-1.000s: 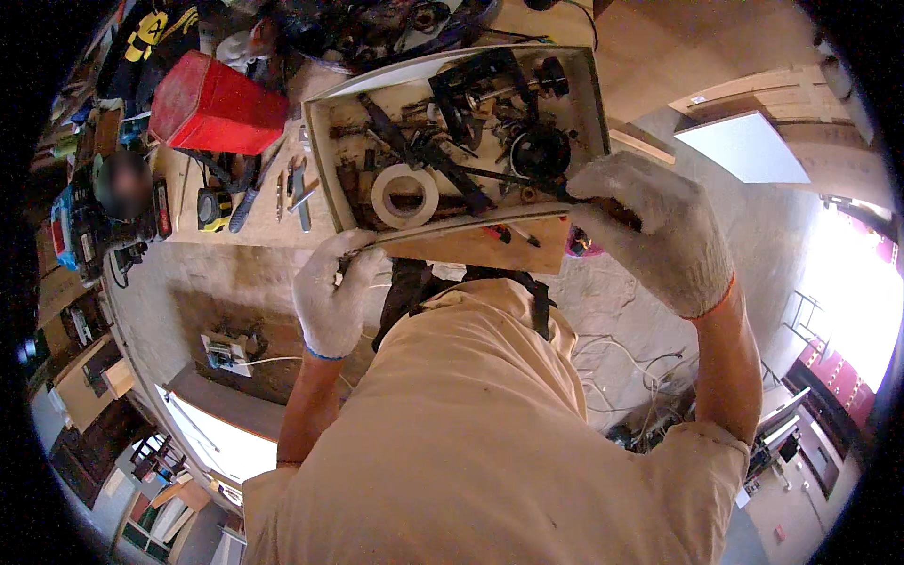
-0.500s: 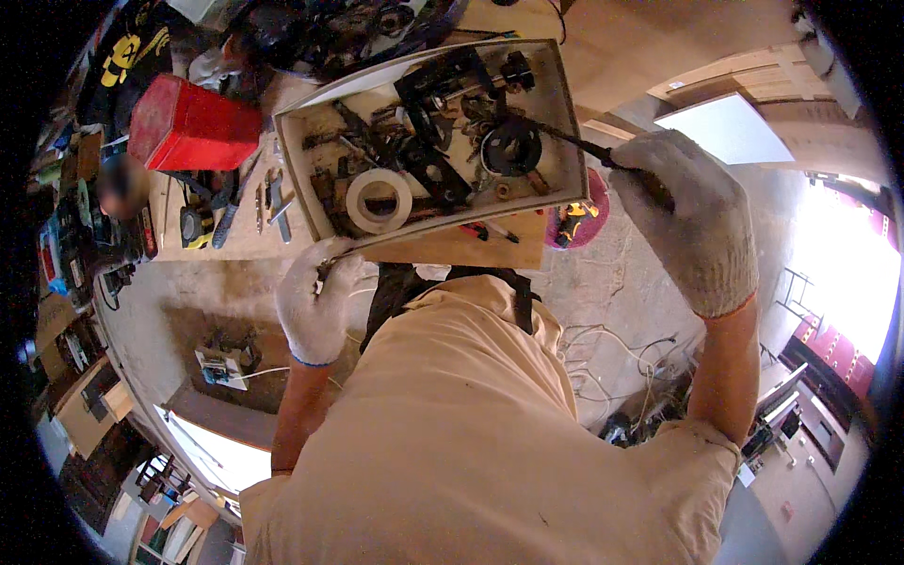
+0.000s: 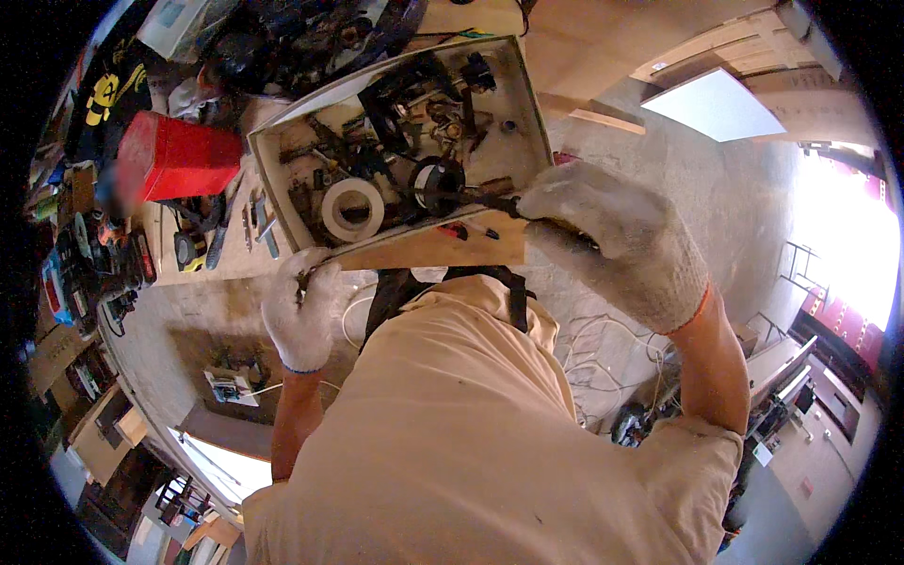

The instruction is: The person uses a red utility knife to cut a small wooden block on a workbench. They then open a metal box to retrieve a drill bit and attach it to a cordless drill. Finally, they use the drill to drive a screw into a white panel on the floor.

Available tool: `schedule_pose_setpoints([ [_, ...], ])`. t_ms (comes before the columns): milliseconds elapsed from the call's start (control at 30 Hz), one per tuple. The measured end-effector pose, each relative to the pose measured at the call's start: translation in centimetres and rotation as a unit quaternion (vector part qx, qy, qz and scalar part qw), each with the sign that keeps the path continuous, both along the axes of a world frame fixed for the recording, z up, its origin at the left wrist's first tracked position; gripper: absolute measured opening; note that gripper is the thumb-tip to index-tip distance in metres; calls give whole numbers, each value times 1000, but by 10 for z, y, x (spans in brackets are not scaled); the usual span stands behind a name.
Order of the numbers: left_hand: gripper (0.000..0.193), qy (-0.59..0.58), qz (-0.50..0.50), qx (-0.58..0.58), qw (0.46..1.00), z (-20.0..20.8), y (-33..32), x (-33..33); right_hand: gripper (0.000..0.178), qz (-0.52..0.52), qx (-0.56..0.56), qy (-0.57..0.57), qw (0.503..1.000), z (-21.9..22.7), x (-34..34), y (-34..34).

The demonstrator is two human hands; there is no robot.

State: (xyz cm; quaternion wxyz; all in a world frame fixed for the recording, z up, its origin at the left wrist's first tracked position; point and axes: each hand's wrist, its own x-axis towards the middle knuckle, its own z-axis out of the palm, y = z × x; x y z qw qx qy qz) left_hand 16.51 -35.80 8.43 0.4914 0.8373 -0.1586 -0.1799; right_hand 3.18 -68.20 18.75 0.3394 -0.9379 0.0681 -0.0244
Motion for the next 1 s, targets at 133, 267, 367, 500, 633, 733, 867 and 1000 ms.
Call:
schedule_pose_setpoints([
  [133, 16, 4, 8, -14, 1000, -1, 1, -2, 19, -37, 15, 1, 999, 2, -2, -6],
  [267, 16, 14, 18, -18, 1000, -1, 0, -3, 16, -145, -25, 44, 988, -5, 2, -12],
  [367, 17, 10, 17, -17, 1000, 0, -1, -3, 17, -69, -68, 19, 995, -11, 3, -14],
  [500, 17, -20, 10, 4, 1000, 1, 0, -4, 15, -99, -153, 7, 983, 2, -7, -16],
  [633, 17, -18, 8, 9, 1000, -1, 0, -3, 14, -121, -89, 2, 989, 3, -5, -14],
  [733, 17, -43, 3, -2, 999, -2, 0, -2, 16, -100, -67, 0, 993, -6, 3, -14],
  [867, 16, -2, 15, -12, 1000, 0, -1, -3, 11, -34, -57, 96, 993, -1, -2, -23],
  [1000, 17, 22, 25, -8, 999, 2, -2, -5, 13, -66, -53, 55, 995, 11, -14, -36],
])
